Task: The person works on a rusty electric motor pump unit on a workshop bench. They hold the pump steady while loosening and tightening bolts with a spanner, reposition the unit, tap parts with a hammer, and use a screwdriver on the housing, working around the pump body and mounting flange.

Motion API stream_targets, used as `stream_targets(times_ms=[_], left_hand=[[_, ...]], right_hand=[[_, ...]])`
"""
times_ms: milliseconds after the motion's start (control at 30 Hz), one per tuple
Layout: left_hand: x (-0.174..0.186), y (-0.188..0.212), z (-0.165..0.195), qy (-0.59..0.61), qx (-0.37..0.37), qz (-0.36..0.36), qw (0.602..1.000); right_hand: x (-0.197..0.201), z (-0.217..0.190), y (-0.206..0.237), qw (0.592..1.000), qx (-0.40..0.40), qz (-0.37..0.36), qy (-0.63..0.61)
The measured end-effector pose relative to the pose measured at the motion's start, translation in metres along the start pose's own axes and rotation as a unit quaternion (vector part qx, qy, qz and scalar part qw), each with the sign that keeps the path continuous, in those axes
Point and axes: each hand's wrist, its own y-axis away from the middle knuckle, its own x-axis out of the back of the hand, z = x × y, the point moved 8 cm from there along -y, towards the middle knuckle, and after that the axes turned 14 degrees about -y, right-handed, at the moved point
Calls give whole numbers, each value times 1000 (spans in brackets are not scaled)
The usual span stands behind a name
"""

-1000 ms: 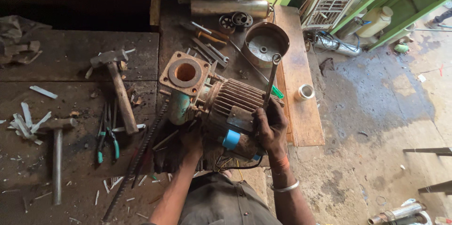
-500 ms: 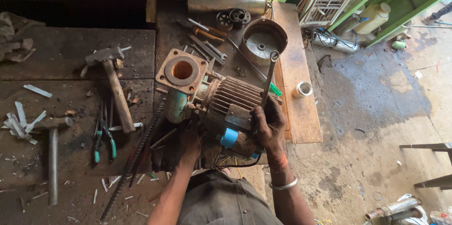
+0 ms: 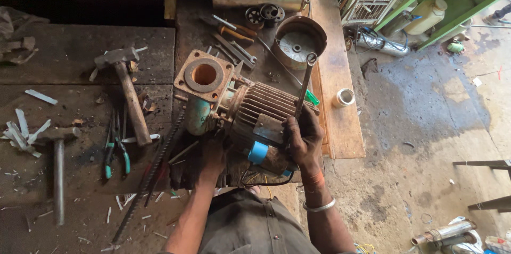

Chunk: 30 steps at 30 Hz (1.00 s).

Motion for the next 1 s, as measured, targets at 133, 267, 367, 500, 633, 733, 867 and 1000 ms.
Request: stream_targets(times_ms=[133, 267, 367, 500, 633, 733, 867, 1000], left_hand=[[2, 1, 1, -18, -7, 37, 999], [2, 2, -8, 89, 36, 20, 995], [15, 2, 8, -25, -81, 50, 995], [2, -2, -20, 206, 105, 1, 973], [-31, -1, -23, 412, 182, -69, 890], [-40, -1, -21, 586, 203, -80, 780], [-61, 21, -31, 675, 423, -72, 601], [-32, 7, -33, 458, 300, -34, 836]], right_hand=[[1, 2, 0, 1000, -10, 8, 3], [1, 2, 1, 1000, -13, 2, -8], [1, 1, 1, 1000, -5, 0, -14], [2, 4, 0, 1000, -16, 6, -15], [6, 9, 0, 998, -40, 26, -31], [6, 8, 0, 999, -28, 24, -16], [0, -4, 0, 999, 42, -16, -16], [6, 6, 0, 999, -27, 21, -22]])
